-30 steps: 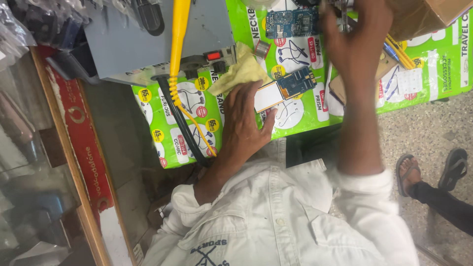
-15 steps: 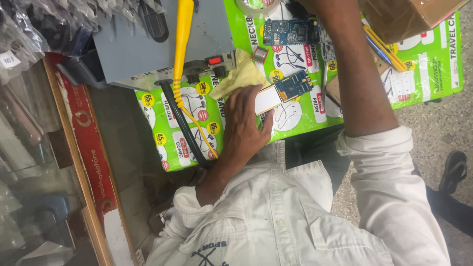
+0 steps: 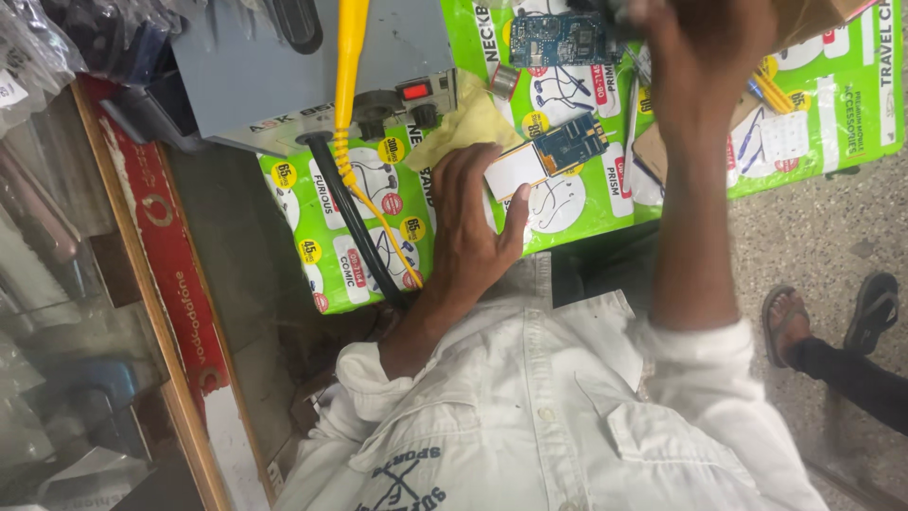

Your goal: The person uses a soldering iron on a small circuit board, then disassembles a feature phone with a screwdriver, removes the battery, and reassembles the phone. The work is performed on a cluttered workbench with various tools and parts visible.

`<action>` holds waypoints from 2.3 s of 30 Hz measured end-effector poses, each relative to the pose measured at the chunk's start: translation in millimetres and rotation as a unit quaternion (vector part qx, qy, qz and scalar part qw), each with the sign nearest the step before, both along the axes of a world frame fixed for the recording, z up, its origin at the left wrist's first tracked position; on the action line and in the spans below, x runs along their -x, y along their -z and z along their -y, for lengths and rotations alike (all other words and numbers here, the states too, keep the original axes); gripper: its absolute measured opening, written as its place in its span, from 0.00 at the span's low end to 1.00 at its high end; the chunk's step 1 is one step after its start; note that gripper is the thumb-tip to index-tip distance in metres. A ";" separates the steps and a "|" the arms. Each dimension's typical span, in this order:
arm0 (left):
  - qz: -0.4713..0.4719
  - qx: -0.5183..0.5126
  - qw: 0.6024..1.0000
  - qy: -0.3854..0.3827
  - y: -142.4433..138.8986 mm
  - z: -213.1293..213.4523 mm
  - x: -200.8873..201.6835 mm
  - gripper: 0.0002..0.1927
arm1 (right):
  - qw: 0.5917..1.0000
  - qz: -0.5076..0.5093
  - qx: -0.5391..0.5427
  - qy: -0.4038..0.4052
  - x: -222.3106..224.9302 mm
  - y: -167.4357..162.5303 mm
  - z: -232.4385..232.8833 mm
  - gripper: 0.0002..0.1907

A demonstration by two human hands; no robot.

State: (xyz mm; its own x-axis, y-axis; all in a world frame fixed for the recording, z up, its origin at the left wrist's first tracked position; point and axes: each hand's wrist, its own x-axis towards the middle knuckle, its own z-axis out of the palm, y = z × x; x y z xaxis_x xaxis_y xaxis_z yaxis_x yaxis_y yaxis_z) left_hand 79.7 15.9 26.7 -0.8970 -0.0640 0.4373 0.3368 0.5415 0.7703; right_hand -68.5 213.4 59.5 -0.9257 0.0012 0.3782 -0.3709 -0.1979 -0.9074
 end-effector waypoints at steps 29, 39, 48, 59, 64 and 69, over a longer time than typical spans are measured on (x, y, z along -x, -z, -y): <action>0.149 -0.499 0.842 0.143 -0.6 -5.7 -26.3 0.33 | 0.832 -0.058 -0.550 -0.042 -84.5 -2.3 -22.4 0.33; 0.067 -0.430 0.894 0.104 0.0 -9.2 -29.9 0.37 | 0.805 -0.104 -0.555 -0.179 -85.9 -14.3 36.3 0.34; 0.074 -0.433 0.893 0.097 4.7 -6.5 -29.5 0.36 | 0.835 -0.133 -0.492 -0.205 -82.7 -16.3 40.9 0.24; 0.081 -0.415 0.904 0.069 12.5 -8.9 -27.0 0.37 | 0.947 0.014 -0.302 0.107 -111.9 30.0 0.8 0.14; 0.106 -0.386 0.914 0.063 7.8 -11.2 -27.6 0.35 | 0.968 0.080 -0.191 0.139 -124.8 55.1 -33.9 0.07; 0.104 -0.378 0.917 0.073 4.0 -11.9 -25.3 0.34 | 0.967 0.141 -0.188 0.098 -151.1 52.4 -33.2 0.04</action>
State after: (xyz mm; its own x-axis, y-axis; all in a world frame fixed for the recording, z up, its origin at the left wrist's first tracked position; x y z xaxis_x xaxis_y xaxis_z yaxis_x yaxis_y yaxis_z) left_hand 104.9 27.8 22.7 -0.9791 -0.1515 0.1358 0.1665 -0.2134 0.9627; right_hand 82.6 246.6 7.1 -0.9882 0.0981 0.1178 -0.0947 0.2138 -0.9723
